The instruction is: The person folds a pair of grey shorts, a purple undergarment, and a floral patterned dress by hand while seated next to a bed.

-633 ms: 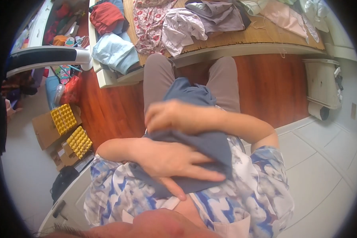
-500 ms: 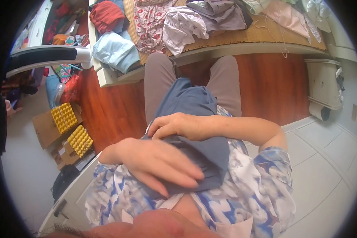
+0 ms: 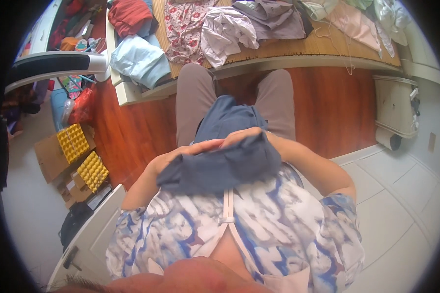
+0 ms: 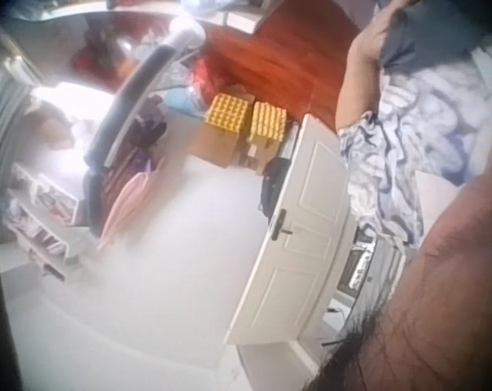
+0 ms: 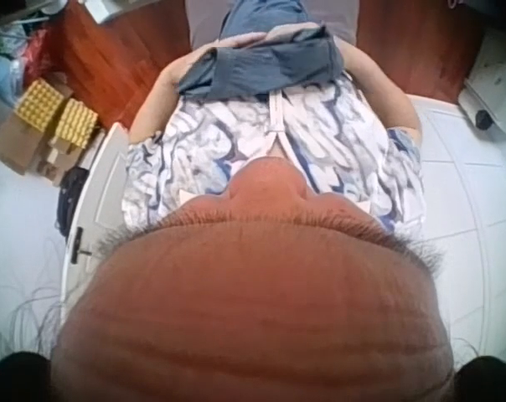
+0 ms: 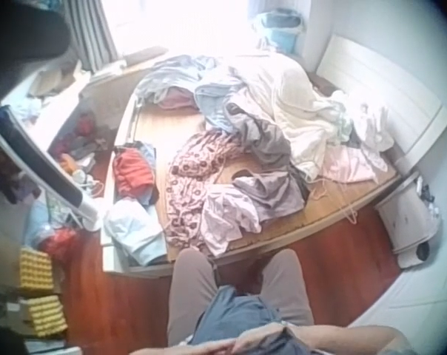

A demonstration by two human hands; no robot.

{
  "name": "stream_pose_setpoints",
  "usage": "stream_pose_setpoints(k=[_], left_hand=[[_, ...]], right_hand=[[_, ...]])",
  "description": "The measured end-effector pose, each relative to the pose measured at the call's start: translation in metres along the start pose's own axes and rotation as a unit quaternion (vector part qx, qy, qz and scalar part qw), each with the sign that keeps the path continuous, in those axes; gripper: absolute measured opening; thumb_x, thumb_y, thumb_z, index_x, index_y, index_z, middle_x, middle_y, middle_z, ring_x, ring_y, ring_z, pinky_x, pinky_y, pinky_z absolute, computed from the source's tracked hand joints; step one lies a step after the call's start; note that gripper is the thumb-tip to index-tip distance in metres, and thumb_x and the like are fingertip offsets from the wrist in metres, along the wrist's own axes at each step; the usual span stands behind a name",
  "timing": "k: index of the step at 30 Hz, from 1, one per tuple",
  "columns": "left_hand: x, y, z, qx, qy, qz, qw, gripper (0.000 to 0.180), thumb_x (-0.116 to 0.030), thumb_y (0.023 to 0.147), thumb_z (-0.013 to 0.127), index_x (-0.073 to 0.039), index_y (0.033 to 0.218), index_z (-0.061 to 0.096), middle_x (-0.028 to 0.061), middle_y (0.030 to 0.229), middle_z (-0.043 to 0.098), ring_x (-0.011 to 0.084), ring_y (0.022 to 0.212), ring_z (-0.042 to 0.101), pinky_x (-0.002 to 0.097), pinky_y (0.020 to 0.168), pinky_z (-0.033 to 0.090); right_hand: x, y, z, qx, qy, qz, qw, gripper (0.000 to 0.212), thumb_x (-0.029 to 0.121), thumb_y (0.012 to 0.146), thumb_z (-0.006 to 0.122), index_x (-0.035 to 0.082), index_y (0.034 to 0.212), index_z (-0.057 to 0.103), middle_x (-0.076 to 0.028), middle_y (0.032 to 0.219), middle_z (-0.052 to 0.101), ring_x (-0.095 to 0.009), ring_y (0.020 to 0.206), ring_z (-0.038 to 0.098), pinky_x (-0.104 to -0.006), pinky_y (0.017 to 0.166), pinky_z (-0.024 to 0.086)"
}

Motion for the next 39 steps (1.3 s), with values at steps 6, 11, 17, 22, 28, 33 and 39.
stream_pose_setpoints(k=[6, 11, 17, 22, 28, 33, 39], left_hand=[[0.039, -0.002, -0.038, -0.111, -0.462, 0.068, 0.877, 0.096, -0.073, 0.087, 0.044, -0.001, 0.148, 0.03, 0.0134, 0.15, 0.038, 0.0299, 0.138, 0.037, 0.0418, 0.114, 0.03], [0.045, -0.005, -0.039, -0.105, -0.344, 0.097, 0.928, 0.106, -0.073, 0.079, 0.058, -0.001, 0.149, 0.026, 0.0167, 0.151, 0.035, 0.0296, 0.139, 0.036, 0.0406, 0.114, 0.03], [0.007, 0.011, -0.04, -0.356, -0.115, 0.019, 0.927, 0.057, -0.022, 0.089, 0.069, 0.004, 0.134, 0.048, 0.0101, 0.13, 0.056, 0.0197, 0.117, 0.055, 0.0322, 0.102, 0.042], [-0.067, 0.02, -0.028, -0.399, -0.064, 0.132, 0.905, 0.034, -0.013, 0.094, 0.061, 0.005, 0.123, 0.057, 0.0104, 0.116, 0.064, 0.0158, 0.106, 0.061, 0.0282, 0.09, 0.05], [-0.081, -0.017, 0.037, -0.354, -0.211, -0.076, 0.908, 0.048, -0.012, 0.092, 0.063, 0.005, 0.134, 0.047, 0.0164, 0.127, 0.058, 0.0241, 0.112, 0.06, 0.0339, 0.098, 0.049], [-0.032, -0.045, 0.019, -0.259, -0.114, -0.224, 0.933, 0.041, -0.021, 0.088, 0.072, 0.002, 0.12, 0.059, 0.0103, 0.109, 0.067, 0.0157, 0.094, 0.065, 0.03, 0.082, 0.054], [-0.086, -0.029, 0.036, -0.279, 0.473, -0.12, 0.827, 0.059, -0.023, 0.07, 0.084, -0.005, 0.12, 0.058, 0.0166, 0.125, 0.059, 0.0301, 0.108, 0.062, 0.037, 0.088, 0.051]], right_hand=[[-0.042, -0.035, -0.012, -0.15, 0.643, 0.055, 0.749, 0.08, 0.053, 0.087, 0.063, 0.002, 0.144, 0.039, -0.013, 0.146, 0.043, -0.026, 0.135, 0.041, -0.0416, 0.114, 0.032], [-0.046, -0.034, -0.016, -0.187, 0.484, 0.065, 0.853, 0.075, 0.05, 0.087, 0.066, 0.003, 0.141, 0.042, -0.012, 0.143, 0.046, -0.026, 0.133, 0.044, -0.041, 0.112, 0.035], [-0.007, -0.007, -0.036, -0.338, 0.362, 0.106, 0.862, 0.039, 0.021, 0.093, 0.063, 0.002, 0.125, 0.055, -0.009, 0.119, 0.063, -0.02, 0.109, 0.062, -0.0342, 0.096, 0.049], [0.055, -0.003, -0.045, -0.375, 0.338, 0.083, 0.859, 0.037, 0.015, 0.091, 0.064, -0.003, 0.122, 0.055, -0.013, 0.114, 0.064, -0.021, 0.098, 0.067, -0.0333, 0.089, 0.054], [0.064, -0.048, 0.006, -0.353, 0.295, 0.175, 0.871, 0.045, 0.012, 0.086, 0.069, -0.003, 0.125, 0.053, -0.014, 0.114, 0.065, -0.019, 0.101, 0.065, -0.034, 0.087, 0.055], [0.073, -0.054, 0.017, -0.171, -0.08, 0.219, 0.957, 0.079, 0.02, 0.078, 0.079, 0.005, 0.143, 0.037, -0.016, 0.096, 0.065, -0.027, 0.068, 0.064, -0.0389, 0.07, 0.054], [0.113, -0.043, 0.014, -0.172, -0.408, 0.129, 0.888, 0.099, 0.027, 0.065, 0.085, 0.008, 0.147, 0.033, -0.019, 0.134, 0.05, -0.038, 0.121, 0.049, -0.0395, 0.097, 0.042]])
Point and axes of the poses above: each hand's wrist, its own y-axis towards the middle knuckle, its own z-axis out of the palm, x = y × z, the point moved 4 cm from there along y, towards the middle knuckle
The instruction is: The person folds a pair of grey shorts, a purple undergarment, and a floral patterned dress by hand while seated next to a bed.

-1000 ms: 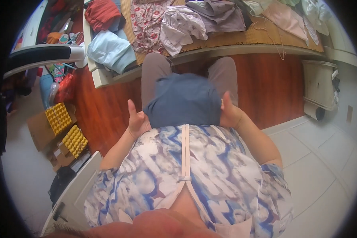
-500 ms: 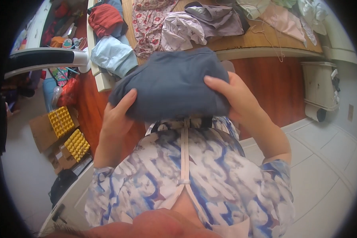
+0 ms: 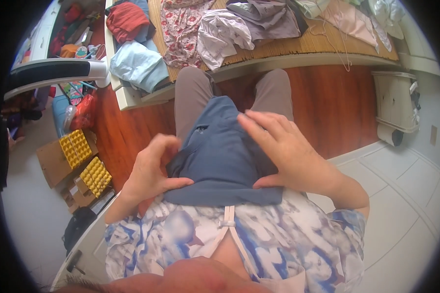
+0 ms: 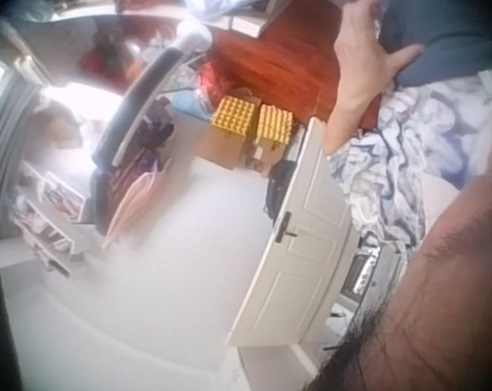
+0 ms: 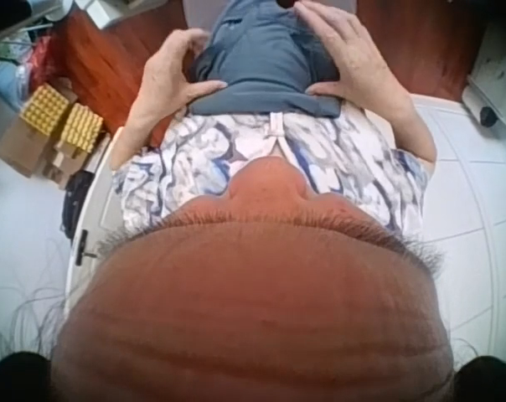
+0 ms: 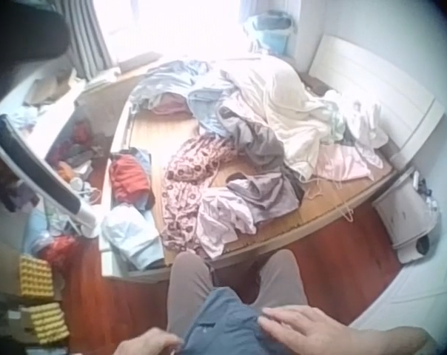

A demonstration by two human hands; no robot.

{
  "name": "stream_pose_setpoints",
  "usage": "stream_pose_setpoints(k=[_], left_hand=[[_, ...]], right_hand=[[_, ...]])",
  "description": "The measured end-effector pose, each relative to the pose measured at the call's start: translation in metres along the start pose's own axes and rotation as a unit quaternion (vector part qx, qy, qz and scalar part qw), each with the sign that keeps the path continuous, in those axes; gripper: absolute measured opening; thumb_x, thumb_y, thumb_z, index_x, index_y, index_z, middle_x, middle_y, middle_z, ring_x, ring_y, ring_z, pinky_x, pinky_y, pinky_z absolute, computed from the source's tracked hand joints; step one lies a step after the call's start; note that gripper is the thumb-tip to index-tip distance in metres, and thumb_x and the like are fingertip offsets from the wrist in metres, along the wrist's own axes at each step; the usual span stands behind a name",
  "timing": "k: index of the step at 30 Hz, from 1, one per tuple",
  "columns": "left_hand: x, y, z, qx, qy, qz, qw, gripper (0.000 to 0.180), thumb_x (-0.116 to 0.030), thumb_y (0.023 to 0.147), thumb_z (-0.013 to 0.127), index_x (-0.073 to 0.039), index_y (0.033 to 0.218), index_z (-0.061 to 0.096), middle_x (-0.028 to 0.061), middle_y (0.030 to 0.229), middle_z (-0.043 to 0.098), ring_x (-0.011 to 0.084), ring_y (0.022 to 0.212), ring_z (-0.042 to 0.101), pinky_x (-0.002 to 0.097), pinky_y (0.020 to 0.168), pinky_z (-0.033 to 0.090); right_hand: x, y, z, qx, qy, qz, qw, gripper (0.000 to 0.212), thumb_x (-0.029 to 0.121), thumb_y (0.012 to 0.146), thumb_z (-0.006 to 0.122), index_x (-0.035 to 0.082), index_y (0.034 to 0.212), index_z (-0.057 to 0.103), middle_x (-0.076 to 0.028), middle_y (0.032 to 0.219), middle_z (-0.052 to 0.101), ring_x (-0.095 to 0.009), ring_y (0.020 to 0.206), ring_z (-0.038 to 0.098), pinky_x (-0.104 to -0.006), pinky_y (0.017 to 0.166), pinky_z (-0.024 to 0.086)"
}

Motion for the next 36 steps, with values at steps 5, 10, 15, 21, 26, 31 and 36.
stream_pose_setpoints(k=[5, 10, 15, 21, 26, 31, 36], left_hand=[[0.01, 0.02, 0.01, 0.019, 0.035, 0.252, 0.967, 0.082, -0.021, 0.069, 0.085, -0.009, 0.141, 0.047, 0.0181, 0.145, 0.045, 0.0394, 0.144, 0.022, 0.0452, 0.114, 0.026], [0.085, 0.051, 0.063, 0.294, -0.335, 0.192, 0.874, 0.077, -0.055, 0.084, 0.064, -0.003, 0.138, 0.049, 0.0173, 0.145, 0.045, 0.0335, 0.137, 0.038, 0.0423, 0.114, 0.027], [0.162, 0.033, 0.096, 0.212, -0.559, -0.062, 0.799, 0.073, -0.044, 0.081, 0.071, -0.001, 0.136, 0.051, 0.0132, 0.139, 0.051, 0.0227, 0.127, 0.049, 0.0352, 0.11, 0.036], [0.127, 0.045, 0.083, 0.142, -0.489, -0.045, 0.859, 0.08, -0.042, 0.079, 0.078, -0.001, 0.14, 0.044, 0.0107, 0.138, 0.05, 0.0228, 0.128, 0.046, 0.0347, 0.11, 0.033], [0.098, 0.071, 0.071, -0.045, -0.53, -0.13, 0.837, 0.052, -0.035, 0.099, 0.053, 0.0, 0.137, 0.046, 0.0089, 0.131, 0.055, 0.0176, 0.118, 0.053, 0.0322, 0.105, 0.039], [0.066, 0.115, -0.002, -0.159, -0.447, 0.054, 0.879, 0.049, -0.035, 0.1, 0.051, 0.003, 0.131, 0.051, 0.0087, 0.123, 0.06, 0.0154, 0.113, 0.055, 0.0286, 0.098, 0.043], [0.011, 0.135, -0.079, -0.251, -0.342, 0.158, 0.891, 0.051, -0.041, 0.097, 0.056, 0.005, 0.12, 0.058, 0.0063, 0.104, 0.065, 0.0109, 0.093, 0.06, 0.0221, 0.08, 0.047]], right_hand=[[-0.014, 0.015, 0.02, 0.132, -0.002, -0.237, 0.963, 0.086, 0.036, 0.068, 0.082, 0.006, 0.14, 0.046, -0.017, 0.147, 0.039, -0.038, 0.136, 0.035, -0.0474, 0.107, 0.034], [-0.092, 0.028, 0.07, 0.314, 0.332, -0.117, 0.882, 0.104, 0.06, 0.069, 0.078, 0.004, 0.146, 0.037, -0.014, 0.148, 0.04, -0.028, 0.134, 0.041, -0.0379, 0.109, 0.033], [-0.122, 0.018, 0.081, 0.247, 0.59, 0.032, 0.769, 0.125, 0.069, 0.053, 0.083, 0.001, 0.146, 0.036, -0.009, 0.138, 0.049, -0.018, 0.127, 0.045, -0.0323, 0.106, 0.035], [-0.112, 0.039, 0.084, 0.078, 0.529, 0.108, 0.838, 0.08, 0.028, 0.071, 0.08, -0.002, 0.137, 0.045, -0.008, 0.126, 0.058, -0.016, 0.113, 0.054, -0.0285, 0.1, 0.041], [-0.112, 0.059, 0.072, -0.115, 0.569, 0.194, 0.791, 0.04, 0.015, 0.088, 0.067, -0.003, 0.122, 0.057, -0.007, 0.109, 0.065, -0.012, 0.1, 0.06, -0.0265, 0.092, 0.047], [-0.09, 0.076, -0.013, -0.245, 0.391, 0.025, 0.887, 0.033, 0.018, 0.093, 0.065, -0.002, 0.12, 0.061, -0.002, 0.105, 0.067, -0.007, 0.096, 0.059, -0.0234, 0.088, 0.046], [-0.047, 0.075, -0.079, -0.37, 0.306, -0.068, 0.875, 0.03, 0.016, 0.093, 0.065, -0.003, 0.115, 0.064, -0.003, 0.101, 0.069, -0.008, 0.091, 0.061, -0.0222, 0.083, 0.047]])
Point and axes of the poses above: each hand's wrist, its own y-axis towards the middle knuckle, its own z-axis out of the palm, x = y × z, the point moved 4 cm from there along y, towards the middle knuckle
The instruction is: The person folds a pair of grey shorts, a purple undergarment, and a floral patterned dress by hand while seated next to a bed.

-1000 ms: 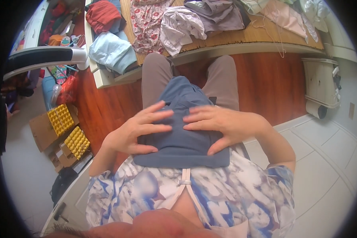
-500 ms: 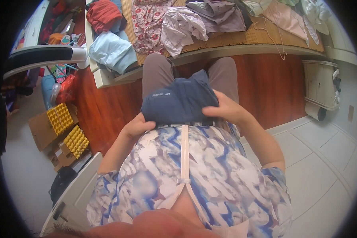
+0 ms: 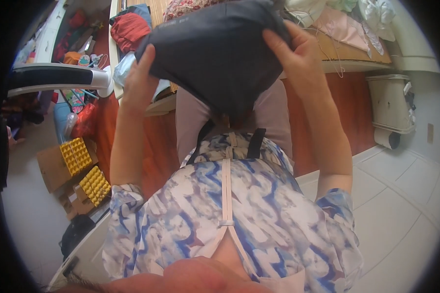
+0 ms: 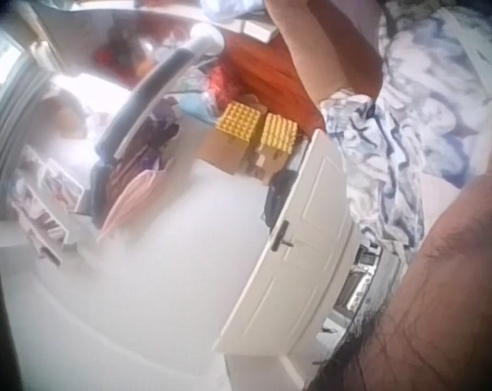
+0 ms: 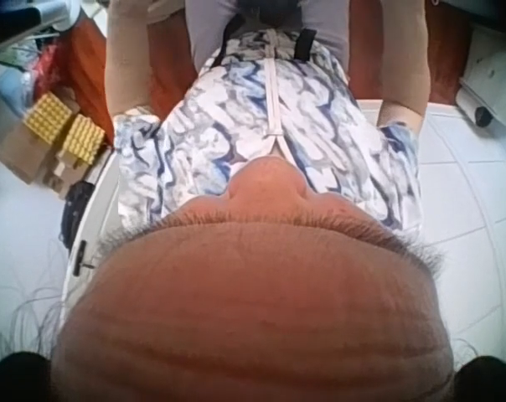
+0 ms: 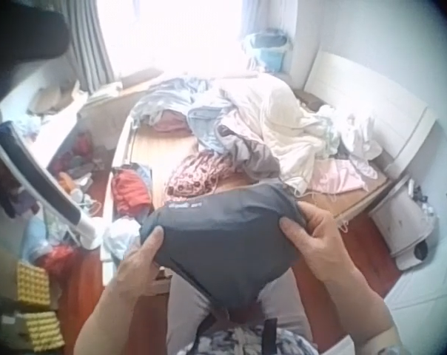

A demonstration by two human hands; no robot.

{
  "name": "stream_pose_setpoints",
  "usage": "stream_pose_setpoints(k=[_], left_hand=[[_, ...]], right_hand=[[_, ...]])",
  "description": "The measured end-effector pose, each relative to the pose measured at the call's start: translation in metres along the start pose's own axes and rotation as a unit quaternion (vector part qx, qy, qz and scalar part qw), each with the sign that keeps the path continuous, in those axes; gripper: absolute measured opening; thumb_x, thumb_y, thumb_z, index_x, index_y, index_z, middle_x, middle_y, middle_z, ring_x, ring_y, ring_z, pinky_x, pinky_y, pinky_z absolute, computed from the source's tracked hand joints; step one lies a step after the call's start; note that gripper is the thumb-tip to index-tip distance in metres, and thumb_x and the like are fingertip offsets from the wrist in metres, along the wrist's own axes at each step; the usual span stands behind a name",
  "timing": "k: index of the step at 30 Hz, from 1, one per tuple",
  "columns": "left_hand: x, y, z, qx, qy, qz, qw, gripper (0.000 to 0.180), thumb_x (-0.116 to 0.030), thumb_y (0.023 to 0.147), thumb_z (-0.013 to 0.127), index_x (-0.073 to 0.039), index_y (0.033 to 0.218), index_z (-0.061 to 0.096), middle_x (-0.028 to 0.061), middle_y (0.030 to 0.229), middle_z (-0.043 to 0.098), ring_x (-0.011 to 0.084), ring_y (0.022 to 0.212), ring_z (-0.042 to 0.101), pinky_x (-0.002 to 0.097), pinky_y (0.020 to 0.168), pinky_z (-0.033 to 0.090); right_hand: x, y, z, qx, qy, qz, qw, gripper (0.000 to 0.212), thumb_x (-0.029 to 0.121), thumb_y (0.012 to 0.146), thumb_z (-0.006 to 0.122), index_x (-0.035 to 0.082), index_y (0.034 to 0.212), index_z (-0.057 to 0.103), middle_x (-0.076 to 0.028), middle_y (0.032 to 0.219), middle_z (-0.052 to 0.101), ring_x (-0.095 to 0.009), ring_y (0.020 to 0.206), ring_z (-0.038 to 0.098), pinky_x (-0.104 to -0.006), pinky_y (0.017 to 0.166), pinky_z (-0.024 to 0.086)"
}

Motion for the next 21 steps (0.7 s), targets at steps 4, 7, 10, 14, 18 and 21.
stream_pose_setpoints(k=[4, 7, 10, 14, 18, 21], left_hand=[[-0.044, 0.001, 0.011, 0.009, 0.011, 0.05, 0.999, 0.051, -0.045, 0.095, 0.058, 0.002, 0.117, 0.059, 0.0039, 0.099, 0.065, 0.0098, 0.088, 0.063, 0.0205, 0.074, 0.048], [-0.041, -0.005, 0.005, 0.018, -0.013, 0.03, 0.999, 0.051, -0.042, 0.095, 0.06, 0.003, 0.119, 0.058, 0.0053, 0.102, 0.066, 0.0121, 0.095, 0.063, 0.0235, 0.081, 0.05], [-0.04, -0.048, 0.018, 0.082, -0.109, -0.112, 0.984, 0.049, -0.035, 0.096, 0.059, 0.003, 0.126, 0.055, 0.0097, 0.114, 0.064, 0.0171, 0.104, 0.062, 0.0288, 0.092, 0.049], [-0.023, -0.13, 0.034, 0.181, -0.194, -0.376, 0.888, 0.049, -0.03, 0.096, 0.057, 0.003, 0.132, 0.05, 0.0127, 0.123, 0.06, 0.0203, 0.11, 0.06, 0.0321, 0.098, 0.046], [0.009, -0.181, 0.038, 0.192, -0.25, -0.562, 0.765, 0.051, -0.029, 0.097, 0.057, 0.003, 0.135, 0.044, 0.0144, 0.128, 0.058, 0.022, 0.112, 0.06, 0.0328, 0.094, 0.05], [0.012, -0.176, 0.03, 0.122, -0.328, -0.568, 0.745, 0.038, -0.02, 0.098, 0.055, 0.004, 0.128, 0.053, 0.0121, 0.124, 0.061, 0.0227, 0.113, 0.06, 0.0366, 0.1, 0.046]], right_hand=[[0.026, 0.004, -0.01, -0.06, -0.022, -0.052, 0.997, 0.03, 0.018, 0.093, 0.064, -0.004, 0.114, 0.065, -0.004, 0.098, 0.069, -0.009, 0.09, 0.062, -0.0219, 0.082, 0.048], [0.04, -0.015, -0.01, -0.068, -0.02, -0.04, 0.997, 0.03, 0.017, 0.092, 0.064, -0.005, 0.112, 0.065, -0.004, 0.097, 0.069, -0.008, 0.088, 0.062, -0.0211, 0.082, 0.047], [0.046, -0.054, -0.003, -0.068, 0.065, 0.055, 0.994, 0.033, 0.017, 0.089, 0.066, -0.005, 0.114, 0.064, -0.003, 0.096, 0.068, -0.007, 0.087, 0.061, -0.021, 0.079, 0.047], [0.067, -0.075, -0.033, 0.15, -0.046, 0.033, 0.987, 0.04, 0.02, 0.083, 0.07, -0.004, 0.114, 0.065, -0.004, 0.08, 0.067, -0.008, 0.07, 0.062, -0.0205, 0.063, 0.046], [0.037, -0.059, 0.002, 0.225, -0.087, -0.069, 0.968, 0.033, 0.026, 0.083, 0.07, 0.001, 0.103, 0.072, -0.009, 0.078, 0.068, -0.021, 0.07, 0.065, -0.0295, 0.062, 0.05], [-0.023, -0.085, 0.069, 0.551, 0.056, -0.075, 0.829, 0.043, 0.023, 0.087, 0.069, 0.0, 0.122, 0.063, -0.018, 0.136, 0.053, -0.03, 0.124, 0.05, -0.0406, 0.105, 0.038]])
Point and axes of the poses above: each hand's wrist, its own y-axis towards the middle knuckle, its own z-axis out of the palm, x = y × z, the point moved 4 cm from there along y, towards the middle knuckle
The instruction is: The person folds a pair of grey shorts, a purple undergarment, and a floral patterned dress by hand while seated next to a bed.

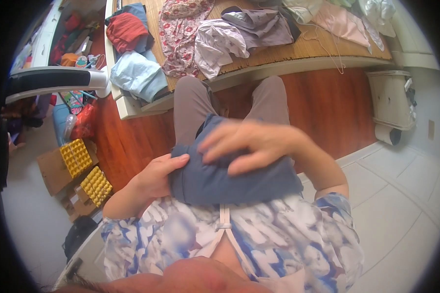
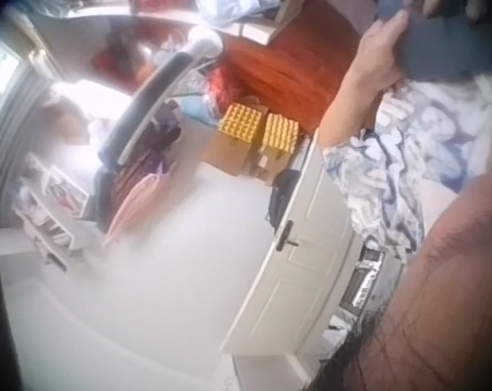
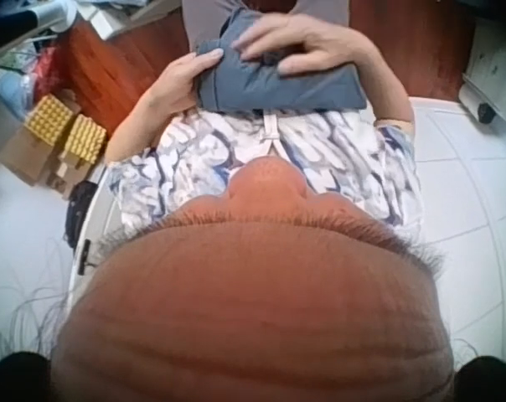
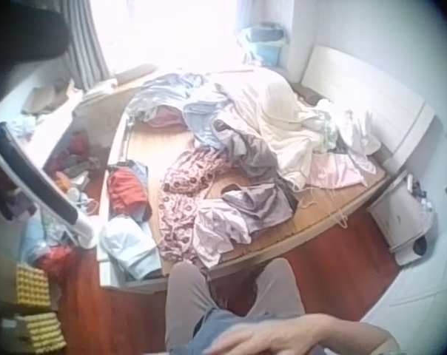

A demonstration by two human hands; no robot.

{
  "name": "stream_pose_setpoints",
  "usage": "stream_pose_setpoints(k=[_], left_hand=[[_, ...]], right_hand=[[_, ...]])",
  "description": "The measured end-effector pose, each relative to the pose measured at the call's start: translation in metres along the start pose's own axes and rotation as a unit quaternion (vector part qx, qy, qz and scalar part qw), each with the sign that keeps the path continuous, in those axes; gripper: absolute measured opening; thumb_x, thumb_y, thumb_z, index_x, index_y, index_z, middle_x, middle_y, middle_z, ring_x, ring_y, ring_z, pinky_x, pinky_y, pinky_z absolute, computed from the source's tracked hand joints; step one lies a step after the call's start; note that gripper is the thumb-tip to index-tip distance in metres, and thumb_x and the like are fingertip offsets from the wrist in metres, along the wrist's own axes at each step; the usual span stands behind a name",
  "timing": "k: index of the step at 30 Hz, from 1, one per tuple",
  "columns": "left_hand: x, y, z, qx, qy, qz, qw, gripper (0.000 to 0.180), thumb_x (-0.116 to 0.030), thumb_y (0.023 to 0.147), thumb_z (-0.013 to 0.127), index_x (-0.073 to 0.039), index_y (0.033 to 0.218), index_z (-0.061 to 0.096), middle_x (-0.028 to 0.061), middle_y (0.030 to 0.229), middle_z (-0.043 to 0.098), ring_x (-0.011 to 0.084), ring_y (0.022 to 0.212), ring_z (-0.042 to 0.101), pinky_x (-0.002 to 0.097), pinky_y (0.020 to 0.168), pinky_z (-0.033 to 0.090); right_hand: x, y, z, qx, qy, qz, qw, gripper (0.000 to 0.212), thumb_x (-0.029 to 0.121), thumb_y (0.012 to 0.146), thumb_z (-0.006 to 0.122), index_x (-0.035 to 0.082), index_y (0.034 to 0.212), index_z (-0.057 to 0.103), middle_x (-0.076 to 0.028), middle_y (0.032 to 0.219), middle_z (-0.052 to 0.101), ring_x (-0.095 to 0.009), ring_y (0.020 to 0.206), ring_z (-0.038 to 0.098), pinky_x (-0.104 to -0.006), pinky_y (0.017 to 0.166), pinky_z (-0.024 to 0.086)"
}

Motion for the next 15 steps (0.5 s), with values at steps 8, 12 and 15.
stream_pose_setpoints(k=[8, 12, 15], left_hand=[[-0.048, -0.002, -0.058, -0.029, 0.441, 0.334, 0.832, 0.082, -0.032, 0.07, 0.086, 0.0, 0.135, 0.049, 0.0125, 0.126, 0.059, 0.0205, 0.116, 0.056, 0.0331, 0.099, 0.045], [-0.029, 0.052, -0.064, 0.081, 0.519, 0.316, 0.79, 0.1, -0.029, 0.064, 0.085, 0.003, 0.145, 0.034, 0.0175, 0.142, 0.045, 0.0278, 0.135, 0.039, 0.0389, 0.113, 0.028], [-0.019, 0.08, -0.056, 0.094, 0.341, 0.321, 0.878, 0.079, -0.029, 0.076, 0.08, 0.004, 0.138, 0.043, 0.0136, 0.136, 0.051, 0.0231, 0.125, 0.049, 0.037, 0.106, 0.038]], right_hand=[[-0.066, -0.033, 0.036, 0.033, 0.271, 0.039, 0.961, 0.054, 0.033, 0.1, 0.05, -0.002, 0.14, 0.044, -0.013, 0.147, 0.043, -0.025, 0.136, 0.039, -0.0378, 0.111, 0.03], [-0.123, -0.074, 0.056, -0.29, 0.661, 0.382, 0.577, 0.05, 0.034, 0.103, 0.043, 0.004, 0.142, 0.041, -0.005, 0.139, 0.05, -0.01, 0.124, 0.049, -0.0246, 0.107, 0.036], [-0.155, -0.075, 0.05, -0.357, 0.525, 0.29, 0.716, 0.049, 0.033, 0.103, 0.042, 0.004, 0.142, 0.041, -0.006, 0.138, 0.05, -0.014, 0.123, 0.051, -0.0268, 0.107, 0.037]])
Point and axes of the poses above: each hand's wrist, its own y-axis towards the middle knuckle, its own z-axis out of the palm, x = y × z, the point moved 4 cm from there along y, towards the middle knuckle
